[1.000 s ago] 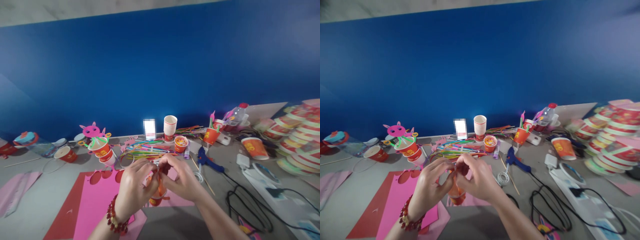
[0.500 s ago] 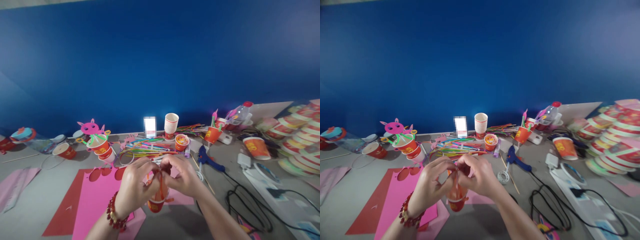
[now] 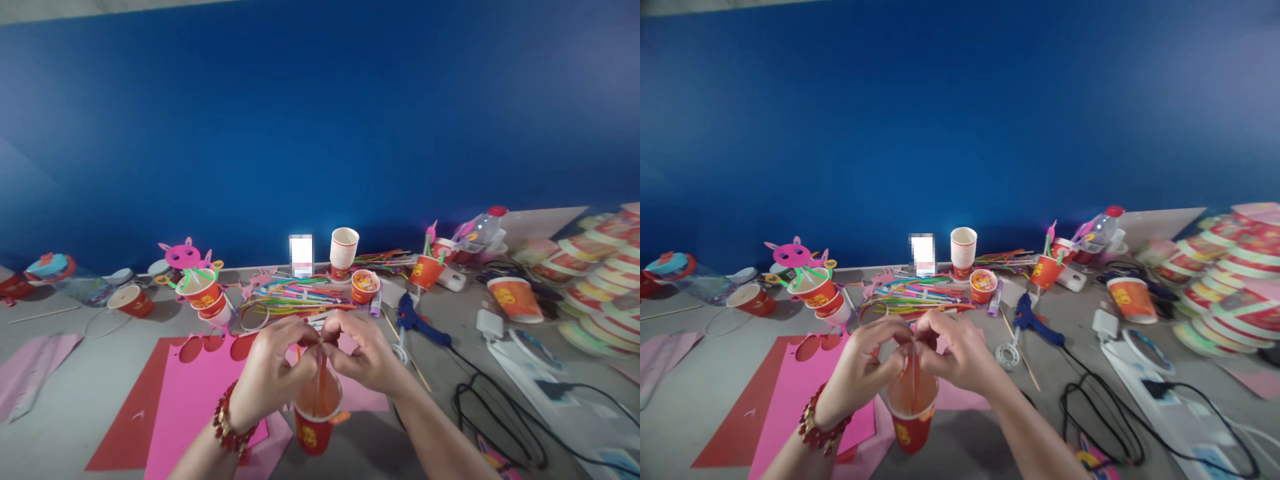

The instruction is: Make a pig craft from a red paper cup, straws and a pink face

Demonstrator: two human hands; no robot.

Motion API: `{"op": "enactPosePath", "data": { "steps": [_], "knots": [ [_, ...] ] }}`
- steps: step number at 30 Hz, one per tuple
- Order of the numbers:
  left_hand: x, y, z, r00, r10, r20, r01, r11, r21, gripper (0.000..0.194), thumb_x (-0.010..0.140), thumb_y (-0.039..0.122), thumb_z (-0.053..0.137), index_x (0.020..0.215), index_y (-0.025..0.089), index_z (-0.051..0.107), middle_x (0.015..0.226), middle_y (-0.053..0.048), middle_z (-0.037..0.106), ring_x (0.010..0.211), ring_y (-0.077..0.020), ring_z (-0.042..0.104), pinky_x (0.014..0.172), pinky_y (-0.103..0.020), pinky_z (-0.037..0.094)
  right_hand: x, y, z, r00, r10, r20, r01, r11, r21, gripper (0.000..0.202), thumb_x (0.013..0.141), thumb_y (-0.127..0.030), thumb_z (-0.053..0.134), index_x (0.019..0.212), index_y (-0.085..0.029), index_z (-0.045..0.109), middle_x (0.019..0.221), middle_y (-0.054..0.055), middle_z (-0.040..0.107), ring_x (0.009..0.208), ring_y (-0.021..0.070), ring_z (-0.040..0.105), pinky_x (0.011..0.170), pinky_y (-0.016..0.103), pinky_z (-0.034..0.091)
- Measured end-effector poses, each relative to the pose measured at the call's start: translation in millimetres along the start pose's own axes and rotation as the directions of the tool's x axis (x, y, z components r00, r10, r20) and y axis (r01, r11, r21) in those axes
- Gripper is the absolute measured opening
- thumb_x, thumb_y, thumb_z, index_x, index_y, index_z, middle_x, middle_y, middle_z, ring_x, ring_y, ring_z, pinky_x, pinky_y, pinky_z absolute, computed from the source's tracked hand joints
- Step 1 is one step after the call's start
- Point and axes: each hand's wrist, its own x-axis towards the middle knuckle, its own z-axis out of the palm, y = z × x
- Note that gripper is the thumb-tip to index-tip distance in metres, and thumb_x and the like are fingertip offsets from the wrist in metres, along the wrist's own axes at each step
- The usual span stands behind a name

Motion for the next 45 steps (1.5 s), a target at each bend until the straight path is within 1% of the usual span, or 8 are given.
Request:
{"op": "enactPosePath", "data": {
  "steps": [4,8,16,21,28,32,39,45],
  "knots": [
    [0.6,0.2,-1.5,0.999,-0.039,0.028,0.04,0.998,-0.038,0.017,0.079,0.006,0.053,0.078,0.02,0.063,0.076,0.001,0.065,0.073,-0.0146,0.061,0.069,-0.025,0.047,-0.7,4.4,0.7,1.0,-0.002,-0.019,0.003,0.999,0.04,0.013,0.081,-0.009,0.058,0.08,-0.022,0.056,0.072,-0.002,0.061,0.064,0.0125,0.057,0.06,0.021,0.046],
    [0.5,0.6,-3.4,1.0,-0.004,0.005,0.004,1.0,-0.023,0.013,0.087,0.01,0.054,0.082,0.02,0.061,0.079,0.001,0.064,0.076,-0.0142,0.06,0.072,-0.025,0.046,1.0,4.0,-0.3,0.998,0.05,-0.039,-0.045,0.992,0.114,0.013,0.082,-0.008,0.059,0.084,-0.021,0.057,0.076,-0.001,0.062,0.068,0.0128,0.058,0.063,0.022,0.048],
    [1.4,-2.9,-3.3,0.999,0.046,-0.012,-0.046,0.999,-0.016,0.011,0.094,0.015,0.053,0.089,0.021,0.06,0.084,-0.001,0.064,0.08,-0.0147,0.059,0.074,-0.026,0.045,3.6,4.3,-7.9,0.986,0.134,0.096,-0.15,0.97,0.188,0.015,0.083,-0.007,0.061,0.088,-0.02,0.055,0.081,-0.001,0.06,0.069,0.0121,0.056,0.064,0.023,0.047],
    [1.2,-2.0,-3.9,0.998,0.066,0.006,-0.066,0.998,0.007,0.008,0.093,0.016,0.056,0.091,0.021,0.061,0.087,-0.002,0.065,0.084,-0.0162,0.06,0.077,-0.028,0.046,1.1,4.4,-11.9,0.985,0.127,0.116,-0.144,0.978,0.153,0.012,0.083,-0.007,0.06,0.084,-0.019,0.058,0.075,-0.002,0.059,0.067,0.0123,0.055,0.062,0.022,0.045],
    [2.3,-2.3,-2.2,0.999,-0.044,0.023,0.045,0.999,-0.024,0.008,0.093,0.018,0.055,0.088,0.021,0.06,0.085,0.0,0.066,0.08,-0.0139,0.061,0.074,-0.025,0.046,2.9,2.5,-12.2,0.987,0.12,0.106,-0.136,0.978,0.161,0.011,0.082,-0.009,0.06,0.078,-0.019,0.055,0.071,-0.003,0.058,0.064,0.0113,0.053,0.059,0.02,0.043],
    [2.8,-5.4,-1.8,0.998,-0.058,0.005,0.058,0.997,-0.048,0.005,0.092,0.018,0.058,0.089,0.021,0.062,0.086,0.0,0.068,0.081,-0.0138,0.063,0.075,-0.024,0.047,2.9,1.4,-11.7,0.983,0.15,0.103,-0.167,0.97,0.175,0.011,0.082,-0.009,0.059,0.081,-0.019,0.056,0.072,-0.003,0.057,0.064,0.0107,0.054,0.059,0.02,0.043],
    [4.8,-4.6,-2.7,0.996,-0.076,0.054,0.078,0.996,-0.044,0.008,0.09,0.015,0.057,0.088,0.021,0.061,0.086,0.0,0.067,0.082,-0.0151,0.063,0.076,-0.027,0.047,3.1,2.5,-10.8,0.984,0.156,0.081,-0.168,0.972,0.165,0.015,0.076,-0.005,0.058,0.08,-0.019,0.056,0.072,-0.003,0.059,0.063,0.0107,0.054,0.059,0.02,0.044],
    [2.5,-1.7,0.5,0.998,-0.06,0.0,0.06,0.998,0.024,0.008,0.085,0.012,0.055,0.084,0.02,0.058,0.083,-0.001,0.064,0.079,-0.0166,0.06,0.073,-0.028,0.046,2.8,2.4,-8.1,0.991,0.12,0.059,-0.126,0.985,0.121,0.013,0.076,-0.008,0.059,0.078,-0.02,0.053,0.071,-0.003,0.057,0.063,0.0118,0.052,0.059,0.021,0.043]
  ]
}}
